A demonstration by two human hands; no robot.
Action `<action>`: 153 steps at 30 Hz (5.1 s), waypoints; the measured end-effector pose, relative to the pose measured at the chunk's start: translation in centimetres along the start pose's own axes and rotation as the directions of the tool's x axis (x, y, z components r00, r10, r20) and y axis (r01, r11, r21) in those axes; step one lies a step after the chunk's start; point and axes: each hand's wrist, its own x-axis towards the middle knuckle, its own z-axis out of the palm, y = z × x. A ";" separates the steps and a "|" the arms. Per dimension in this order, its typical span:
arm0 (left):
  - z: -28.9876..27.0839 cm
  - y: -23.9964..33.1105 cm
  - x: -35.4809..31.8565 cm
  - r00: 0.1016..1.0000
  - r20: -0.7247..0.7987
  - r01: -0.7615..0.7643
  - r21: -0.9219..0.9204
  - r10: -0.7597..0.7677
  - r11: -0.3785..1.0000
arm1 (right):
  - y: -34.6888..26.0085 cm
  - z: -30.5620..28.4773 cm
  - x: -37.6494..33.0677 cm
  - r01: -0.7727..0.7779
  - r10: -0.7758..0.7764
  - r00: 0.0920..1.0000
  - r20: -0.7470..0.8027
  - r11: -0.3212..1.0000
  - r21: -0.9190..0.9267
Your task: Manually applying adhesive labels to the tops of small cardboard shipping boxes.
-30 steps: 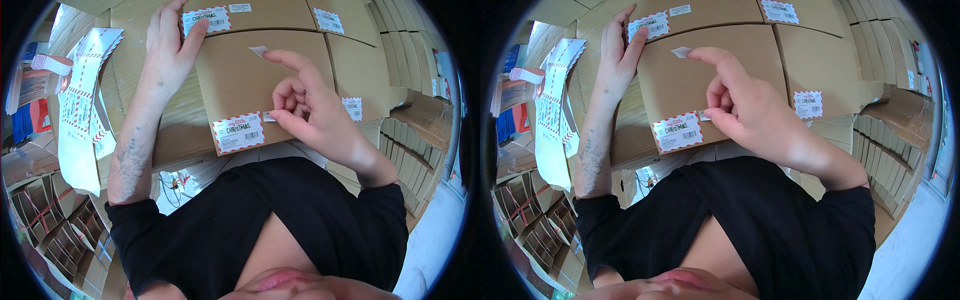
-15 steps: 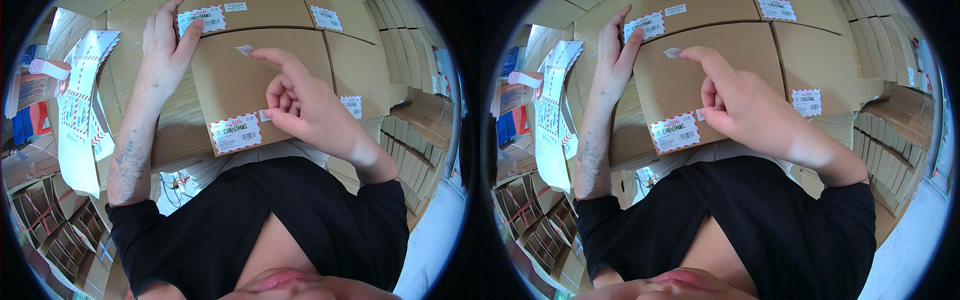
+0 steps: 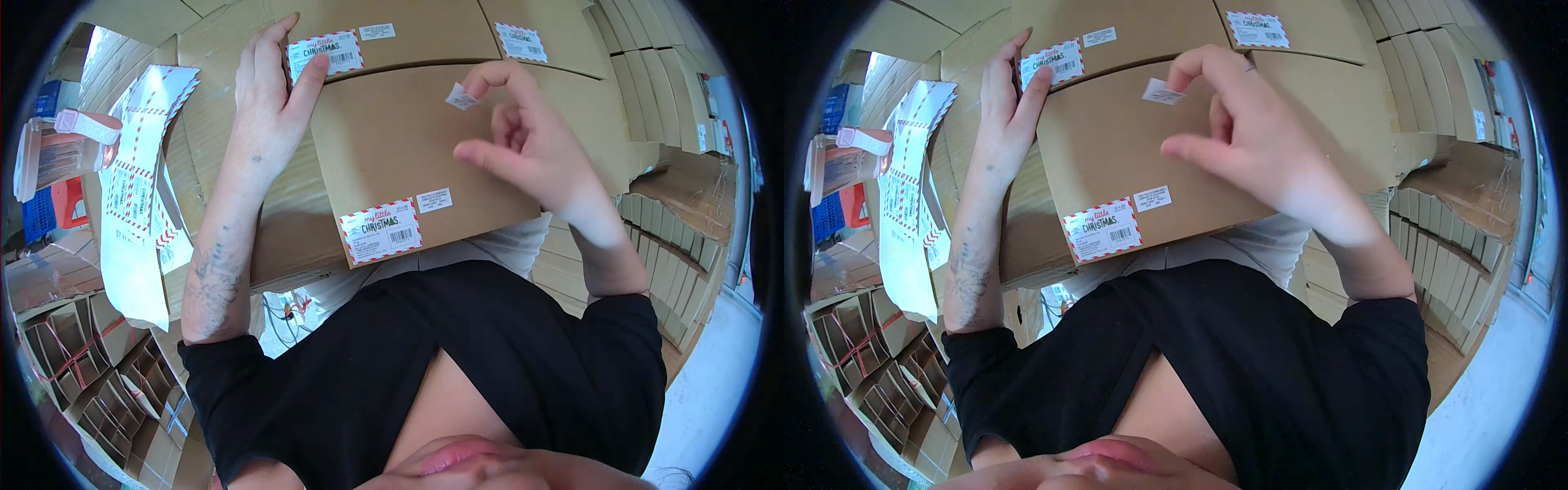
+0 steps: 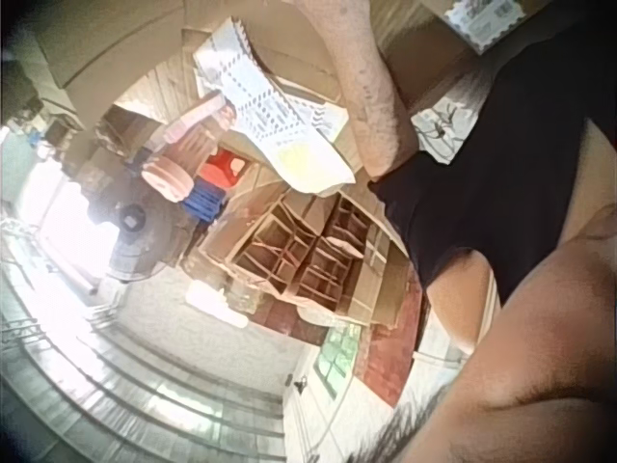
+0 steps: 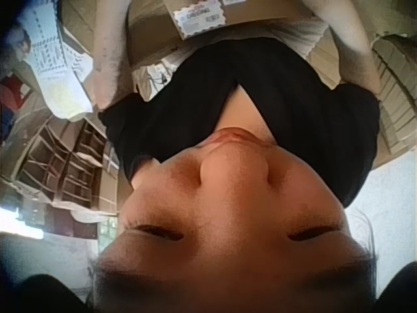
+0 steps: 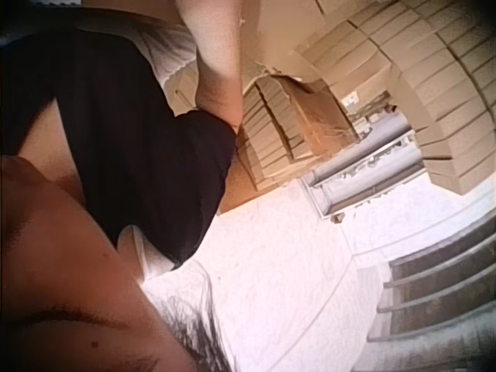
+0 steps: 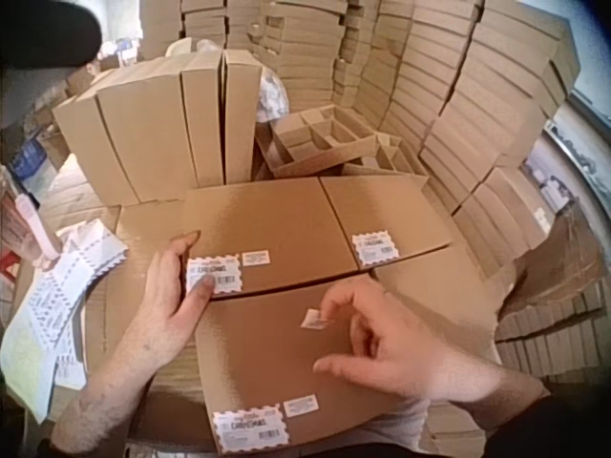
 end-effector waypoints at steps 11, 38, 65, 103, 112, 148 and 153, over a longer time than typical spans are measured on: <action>-0.4 0.5 0.1 0.999 0.033 0.015 0.010 -0.015 1.000 | 3.3 -6.3 2.1 -0.196 0.201 0.980 -0.004 0.960 0.199; 0.8 9.1 0.8 0.997 0.054 0.073 -0.349 -0.058 0.934 | 6.8 -13.1 6.0 0.081 -0.088 0.993 0.082 0.993 0.090; 1.3 7.6 1.2 0.990 0.046 0.137 -0.237 -0.130 0.962 | 8.8 -18.0 11.3 -0.051 0.086 0.867 0.491 0.995 -0.085; 1.9 7.5 1.2 0.997 0.050 0.061 -0.207 -0.051 0.976 | 6.9 -12.1 -6.0 -0.265 0.310 0.908 0.283 0.946 -0.185; 1.7 7.9 1.0 0.996 0.064 0.069 -0.177 -0.059 0.982 | 6.9 -10.9 -7.2 -0.196 0.246 0.958 0.147 0.937 -0.291; -2.5 11.6 -10.8 0.820 0.117 0.400 -0.818 -0.560 0.414 | 13.6 -9.3 -12.2 -0.265 0.268 0.869 -0.416 0.962 0.065; -5.6 15.3 -7.2 0.843 0.088 0.331 -0.863 -0.531 0.382 | 15.4 -6.9 -12.7 0.040 0.165 0.918 -0.362 0.868 0.496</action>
